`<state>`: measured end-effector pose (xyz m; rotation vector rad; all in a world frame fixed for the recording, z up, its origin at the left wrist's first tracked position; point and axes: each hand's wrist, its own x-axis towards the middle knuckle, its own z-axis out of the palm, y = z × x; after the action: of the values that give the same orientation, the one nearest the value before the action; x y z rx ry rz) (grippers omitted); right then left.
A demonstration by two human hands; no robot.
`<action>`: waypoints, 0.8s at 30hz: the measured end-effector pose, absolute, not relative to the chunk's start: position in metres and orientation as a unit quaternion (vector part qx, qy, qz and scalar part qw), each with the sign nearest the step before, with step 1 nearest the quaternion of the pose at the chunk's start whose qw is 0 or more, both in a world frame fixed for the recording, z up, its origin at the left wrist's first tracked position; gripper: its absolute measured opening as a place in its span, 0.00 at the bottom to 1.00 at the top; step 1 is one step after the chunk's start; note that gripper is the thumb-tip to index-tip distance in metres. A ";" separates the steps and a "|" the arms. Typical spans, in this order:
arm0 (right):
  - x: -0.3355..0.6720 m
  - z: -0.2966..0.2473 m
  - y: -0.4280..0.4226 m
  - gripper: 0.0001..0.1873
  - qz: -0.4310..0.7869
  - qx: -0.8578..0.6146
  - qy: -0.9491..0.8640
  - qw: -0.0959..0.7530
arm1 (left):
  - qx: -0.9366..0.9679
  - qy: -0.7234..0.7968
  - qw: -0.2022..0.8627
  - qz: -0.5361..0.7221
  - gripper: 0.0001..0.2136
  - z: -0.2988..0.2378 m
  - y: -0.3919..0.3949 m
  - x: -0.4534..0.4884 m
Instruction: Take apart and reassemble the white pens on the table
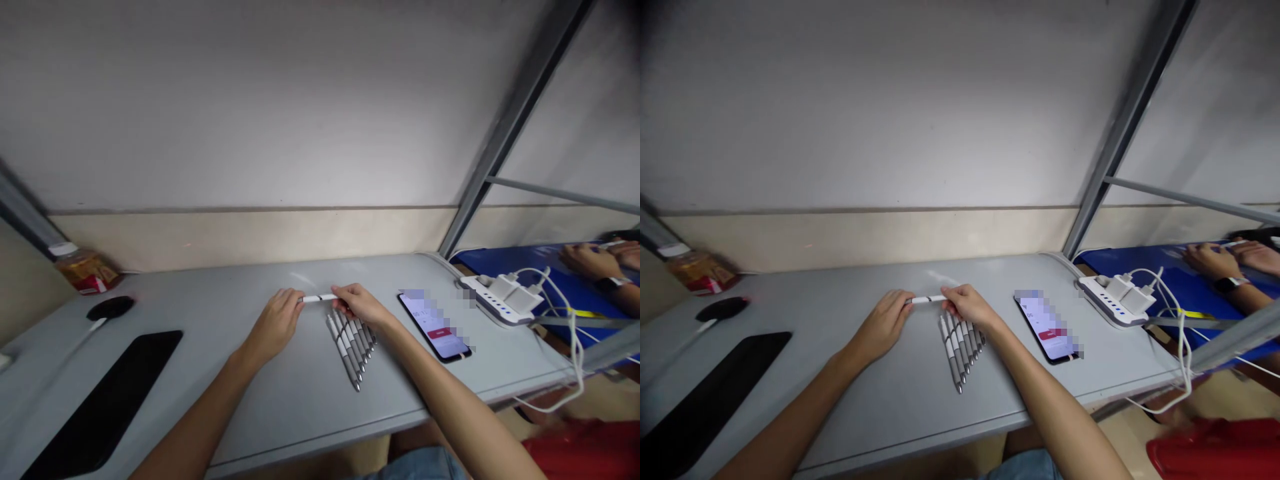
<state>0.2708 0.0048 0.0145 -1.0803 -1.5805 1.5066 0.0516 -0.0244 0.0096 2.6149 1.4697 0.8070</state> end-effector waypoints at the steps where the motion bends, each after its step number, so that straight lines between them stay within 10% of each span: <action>1: 0.270 0.015 0.004 0.25 0.589 -0.412 -0.603 0.346 | 0.845 0.473 0.003 0.250 0.13 0.011 -0.025 0.052; 9: 0.266 0.015 0.000 0.24 0.586 -0.392 -0.623 0.339 | 0.831 0.502 -0.019 0.241 0.10 0.011 -0.023 0.047; 16: 0.264 0.015 -0.002 0.11 0.305 -0.363 -0.770 0.427 | 0.805 0.515 0.059 0.289 0.10 0.002 -0.017 0.044; 24: 0.265 0.003 0.006 0.15 0.341 -0.399 -0.753 0.397 | 0.824 0.486 0.039 0.288 0.11 -0.005 -0.013 0.042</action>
<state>0.2649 0.0062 0.0033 -1.0115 -1.9064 0.8648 0.0421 -0.0127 -0.0053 2.5267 1.4917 0.8841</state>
